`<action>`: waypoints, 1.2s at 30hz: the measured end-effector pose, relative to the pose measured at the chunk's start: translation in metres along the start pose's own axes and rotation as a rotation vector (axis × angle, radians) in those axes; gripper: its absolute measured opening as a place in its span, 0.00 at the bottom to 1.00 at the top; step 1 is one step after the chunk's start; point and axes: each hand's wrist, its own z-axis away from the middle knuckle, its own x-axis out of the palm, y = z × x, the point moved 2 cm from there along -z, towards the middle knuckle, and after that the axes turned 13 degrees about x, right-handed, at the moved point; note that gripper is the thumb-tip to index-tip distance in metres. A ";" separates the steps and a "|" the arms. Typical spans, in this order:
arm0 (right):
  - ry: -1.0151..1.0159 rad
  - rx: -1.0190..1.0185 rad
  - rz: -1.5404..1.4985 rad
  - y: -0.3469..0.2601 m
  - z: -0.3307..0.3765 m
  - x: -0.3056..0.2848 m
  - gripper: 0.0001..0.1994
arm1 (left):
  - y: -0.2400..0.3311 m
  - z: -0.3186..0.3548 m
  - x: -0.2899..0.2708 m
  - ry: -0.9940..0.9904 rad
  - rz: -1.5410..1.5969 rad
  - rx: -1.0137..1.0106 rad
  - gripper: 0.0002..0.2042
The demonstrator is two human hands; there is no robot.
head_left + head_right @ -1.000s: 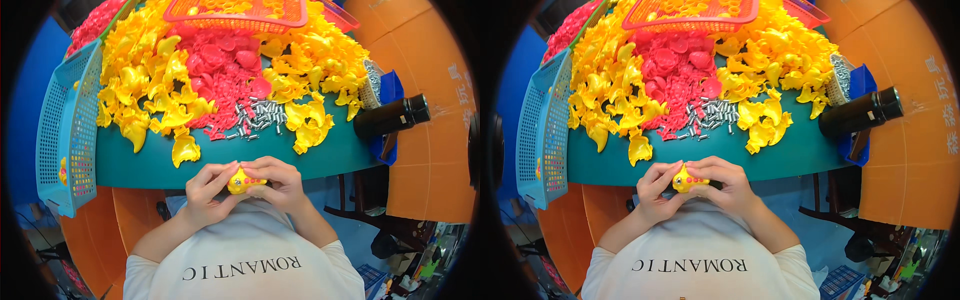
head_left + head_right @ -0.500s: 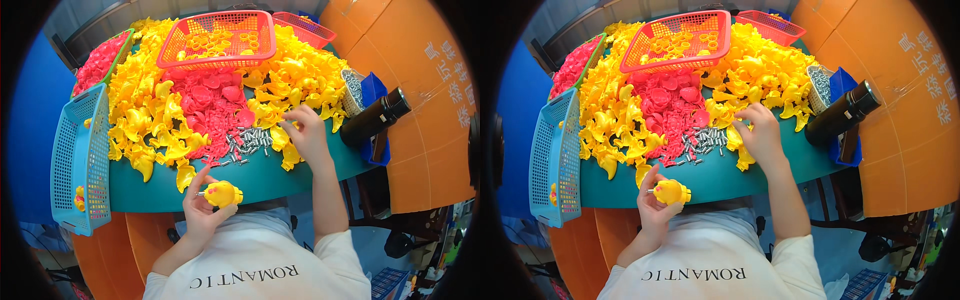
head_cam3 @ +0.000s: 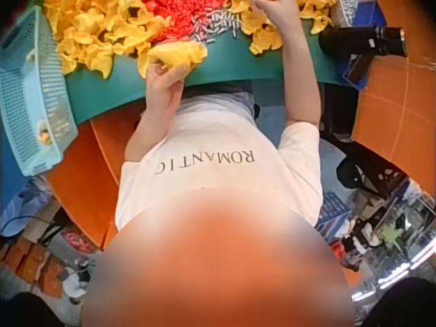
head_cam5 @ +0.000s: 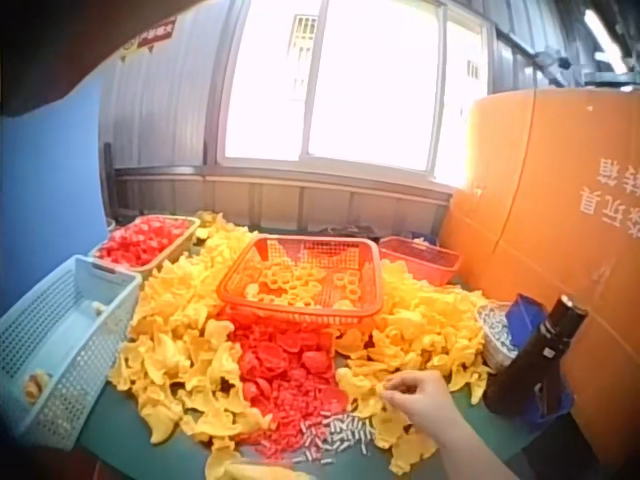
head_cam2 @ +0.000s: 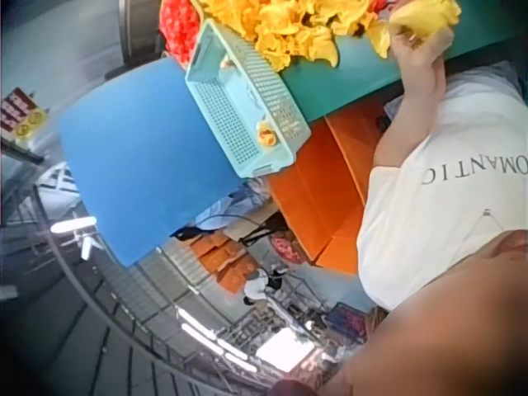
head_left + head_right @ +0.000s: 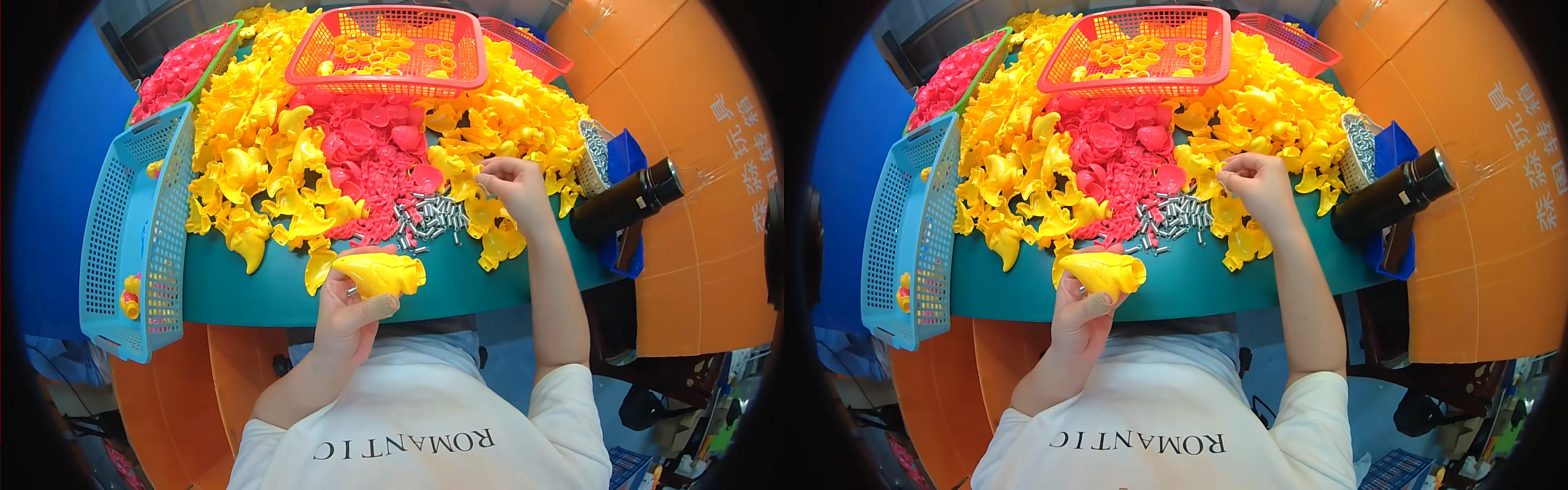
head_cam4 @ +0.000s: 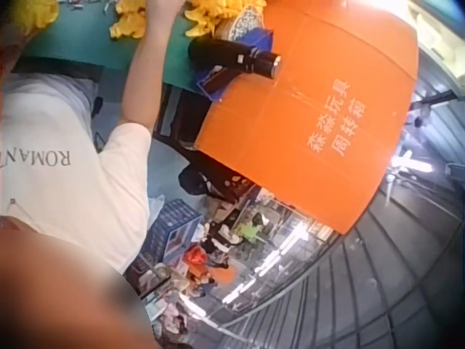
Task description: Assembling yellow toy ducks with pink wings and adding keychain loops.
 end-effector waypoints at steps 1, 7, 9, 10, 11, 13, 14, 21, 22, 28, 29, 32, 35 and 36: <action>-0.008 -0.002 0.004 -0.008 0.008 0.006 0.05 | -0.001 0.000 -0.001 0.007 0.002 0.006 0.31; -0.386 -0.454 -0.087 -0.043 0.113 0.054 0.14 | 0.003 0.002 0.004 -0.037 0.038 0.083 0.35; -0.358 -0.517 -0.141 -0.034 0.120 0.061 0.15 | 0.004 0.005 0.005 -0.082 -0.005 0.159 0.35; -0.331 -0.582 -0.193 -0.032 0.123 0.062 0.16 | 0.004 0.005 0.004 -0.084 -0.006 0.158 0.35; -0.329 -0.582 -0.194 -0.031 0.125 0.062 0.16 | 0.005 0.006 0.002 -0.121 -0.044 0.176 0.35; -0.281 -0.659 -0.118 -0.031 0.128 0.062 0.17 | 0.005 0.006 0.000 -0.155 -0.084 0.198 0.35; -0.283 -0.661 -0.120 -0.031 0.128 0.063 0.17 | 0.006 0.007 0.000 -0.165 -0.128 0.281 0.35; -0.227 -0.847 -0.056 -0.028 0.135 0.073 0.15 | 0.024 0.003 -0.013 -0.430 -0.593 0.658 0.33; -0.209 -0.899 -0.023 -0.029 0.135 0.074 0.15 | 0.026 0.002 -0.015 -0.426 -0.595 0.658 0.33; -0.263 -0.894 -0.113 -0.022 0.135 0.092 0.15 | 0.032 0.005 -0.019 -0.477 -0.557 0.600 0.33; -0.254 -0.862 -0.165 -0.018 0.133 0.096 0.15 | 0.031 0.008 -0.019 -0.430 -0.538 0.586 0.33; -0.253 -0.881 -0.191 -0.017 0.134 0.108 0.15 | 0.026 0.019 -0.026 -0.337 -0.469 0.580 0.32; -0.216 -0.897 -0.137 -0.020 0.138 0.112 0.14 | 0.047 0.019 -0.030 -0.361 -0.856 0.774 0.35; -0.223 -0.805 -0.209 -0.022 0.137 0.113 0.15 | 0.064 0.018 -0.022 -0.377 -1.159 0.889 0.36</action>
